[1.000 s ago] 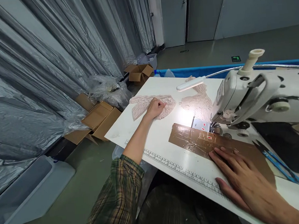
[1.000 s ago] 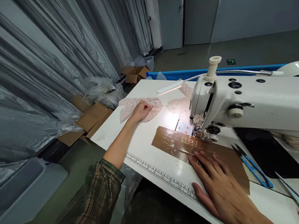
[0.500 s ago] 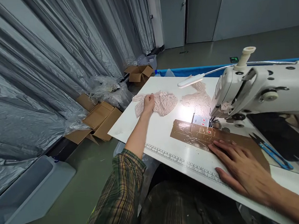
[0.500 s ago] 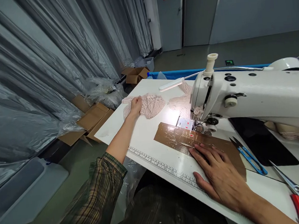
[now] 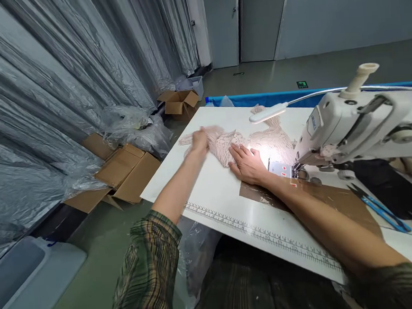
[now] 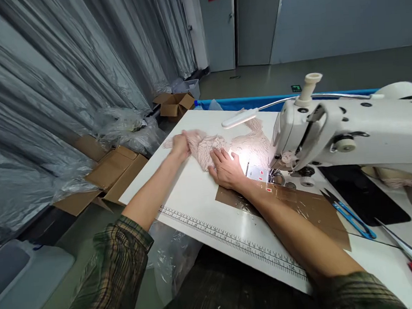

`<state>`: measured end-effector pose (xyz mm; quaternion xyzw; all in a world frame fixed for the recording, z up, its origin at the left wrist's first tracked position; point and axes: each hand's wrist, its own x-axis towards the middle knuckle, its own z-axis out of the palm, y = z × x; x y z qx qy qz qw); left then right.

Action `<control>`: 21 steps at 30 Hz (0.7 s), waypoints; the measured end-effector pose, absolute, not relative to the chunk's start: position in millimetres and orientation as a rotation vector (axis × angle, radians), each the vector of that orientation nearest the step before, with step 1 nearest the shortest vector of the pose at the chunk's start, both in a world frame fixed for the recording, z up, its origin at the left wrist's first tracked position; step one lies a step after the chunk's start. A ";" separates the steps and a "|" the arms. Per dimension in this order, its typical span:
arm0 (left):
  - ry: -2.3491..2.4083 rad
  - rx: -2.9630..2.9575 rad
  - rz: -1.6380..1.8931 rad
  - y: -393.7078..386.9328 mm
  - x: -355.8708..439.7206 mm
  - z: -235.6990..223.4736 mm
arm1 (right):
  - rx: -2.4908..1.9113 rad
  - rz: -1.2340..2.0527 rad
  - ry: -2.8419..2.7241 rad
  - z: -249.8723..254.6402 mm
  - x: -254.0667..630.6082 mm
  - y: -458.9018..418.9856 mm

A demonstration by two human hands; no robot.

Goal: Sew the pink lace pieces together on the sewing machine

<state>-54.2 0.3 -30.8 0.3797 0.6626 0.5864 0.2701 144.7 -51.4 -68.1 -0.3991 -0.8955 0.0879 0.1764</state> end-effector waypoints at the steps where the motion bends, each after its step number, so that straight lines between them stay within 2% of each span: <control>1: 1.757 0.974 1.645 1.9 -69.9 -20.9 | -1.130 0.254 -2.533 -72.8 144.7 -50.1; 6: 1.660 0.842 1.882 -24.6 -143.5 29.9 | -1.103 0.320 -2.503 -82.0 147.5 -49.0; 10: 1.501 0.822 1.826 -69.1 -128.2 42.3 | -1.057 0.397 -2.414 -71.3 151.9 -56.1; 14: 1.348 1.053 1.431 -122.9 -51.6 36.5 | -0.885 0.792 -2.269 -48.4 179.8 -89.9; 17: 1.230 1.154 0.943 -162.2 5.8 35.7 | -0.851 1.125 -2.162 -33.1 209.4 -129.7; 19: 1.081 1.222 0.784 -178.6 32.3 37.0 | -0.654 1.307 -2.071 -27.6 228.4 -157.3; 21: 0.983 1.288 0.736 -183.7 47.4 37.2 | -0.526 1.622 -1.952 -25.8 245.7 -181.6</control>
